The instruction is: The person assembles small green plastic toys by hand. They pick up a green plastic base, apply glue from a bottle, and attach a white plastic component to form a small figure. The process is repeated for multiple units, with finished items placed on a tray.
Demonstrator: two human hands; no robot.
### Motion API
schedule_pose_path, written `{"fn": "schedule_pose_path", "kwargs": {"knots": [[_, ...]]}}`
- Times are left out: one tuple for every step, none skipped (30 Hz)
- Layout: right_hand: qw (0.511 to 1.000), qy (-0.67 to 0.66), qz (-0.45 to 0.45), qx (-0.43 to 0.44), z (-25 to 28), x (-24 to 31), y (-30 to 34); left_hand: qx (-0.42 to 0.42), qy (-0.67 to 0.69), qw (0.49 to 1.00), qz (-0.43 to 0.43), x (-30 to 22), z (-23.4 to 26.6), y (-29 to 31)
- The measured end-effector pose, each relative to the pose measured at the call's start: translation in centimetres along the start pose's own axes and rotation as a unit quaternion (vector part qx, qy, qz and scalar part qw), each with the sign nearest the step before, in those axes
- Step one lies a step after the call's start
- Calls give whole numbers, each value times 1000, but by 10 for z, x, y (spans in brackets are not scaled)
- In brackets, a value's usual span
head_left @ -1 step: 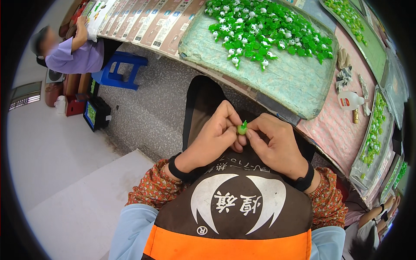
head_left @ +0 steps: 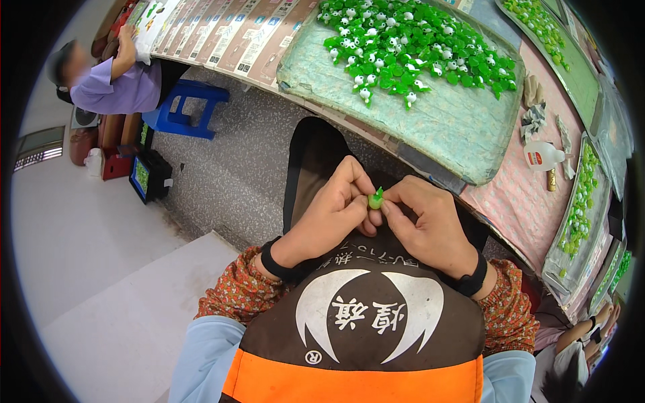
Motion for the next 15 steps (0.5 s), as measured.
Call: {"fn": "schedule_pose_path", "kwargs": {"knots": [[1000,0,0,1,0,-1,0,-2,8,1000,5,0,0,0],[1000,0,0,3,-1,-1,0,-2,7,1000,6,-1,0,0],[1000,1,-3,4,0,-1,0,-2,7,1000,6,-1,0,1],[1000,2,-5,5,0,1,0,-2,7,1000,7,-1,0,1],[1000,3,-8,6,0,1,0,-2,5,1000,7,-1,0,2],[1000,3,-5,5,0,2,0,-2,3,1000,7,-2,0,2],[1000,3,-2,3,0,2,0,-1,2,1000,8,-2,0,2],[1000,3,0,1,0,2,0,0,-10,1000,4,-3,0,2],[1000,9,4,2,1,3,-1,2,-21,1000,1,-3,1,2],[1000,15,7,3,1,4,-1,3,-32,999,-2,-3,1,2],[1000,21,10,4,1,5,-1,4,-33,999,-6,-4,0,2],[1000,25,13,4,1,6,-1,6,-35,999,-11,-4,0,2],[999,30,16,5,0,8,-1,7,-36,999,-16,-4,-1,2],[999,34,18,5,0,8,0,6,-35,999,-19,-4,-1,2],[999,35,22,6,0,9,0,4,-35,999,-21,-4,-2,2]]}}
Point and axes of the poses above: each hand's wrist, its own y-axis away from the middle knuckle, its own z-axis out of the back of the hand, x = y × z, the point moved 10 cm from there along -y, towards the middle knuckle, and after that the axes turned 15 degrees about -x, right-handed, at the moved point
